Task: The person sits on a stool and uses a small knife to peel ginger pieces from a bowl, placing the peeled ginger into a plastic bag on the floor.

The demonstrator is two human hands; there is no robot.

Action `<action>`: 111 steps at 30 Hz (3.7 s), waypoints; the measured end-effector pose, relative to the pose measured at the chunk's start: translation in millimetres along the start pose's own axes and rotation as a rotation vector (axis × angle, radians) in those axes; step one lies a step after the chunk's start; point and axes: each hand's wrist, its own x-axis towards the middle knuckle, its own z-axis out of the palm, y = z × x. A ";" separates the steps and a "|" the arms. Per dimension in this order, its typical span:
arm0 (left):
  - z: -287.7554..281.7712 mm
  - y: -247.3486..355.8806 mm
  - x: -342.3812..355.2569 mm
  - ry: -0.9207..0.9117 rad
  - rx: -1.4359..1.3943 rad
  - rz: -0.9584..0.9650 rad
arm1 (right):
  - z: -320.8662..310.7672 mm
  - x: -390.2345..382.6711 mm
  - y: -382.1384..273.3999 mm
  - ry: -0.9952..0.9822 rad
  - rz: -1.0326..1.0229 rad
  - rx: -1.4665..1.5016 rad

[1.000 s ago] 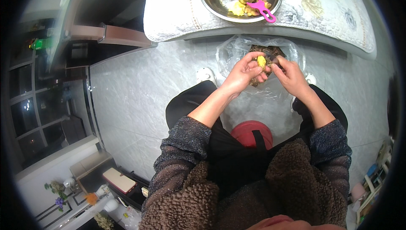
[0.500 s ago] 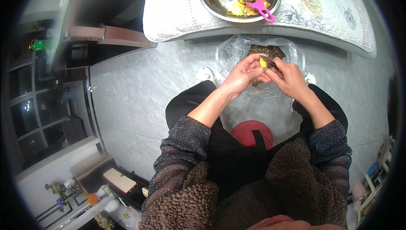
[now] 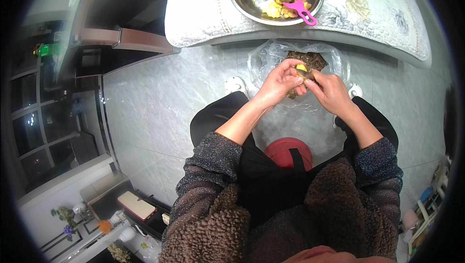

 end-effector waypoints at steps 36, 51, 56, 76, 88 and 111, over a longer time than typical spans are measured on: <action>-1.1 2.5 -1.7 -0.047 -0.069 -0.037 | 4.8 0.5 7.9 0.052 -0.056 -0.042; -13.1 2.4 2.5 -0.167 -0.371 -0.159 | -21.8 4.0 8.9 -0.159 -0.167 0.047; -9.5 5.1 1.8 -0.094 -0.200 -0.077 | -20.2 5.4 9.4 0.028 -0.032 0.160; -2.4 6.8 -0.5 -0.111 -0.071 -0.033 | -5.7 1.2 3.6 -0.046 0.009 0.054; -1.7 7.5 -0.4 -0.061 -0.095 -0.004 | -0.5 -0.1 0.1 0.042 0.004 0.130; -0.3 8.5 0.0 -0.036 -0.084 0.030 | -6.2 4.6 0.9 0.005 0.072 0.177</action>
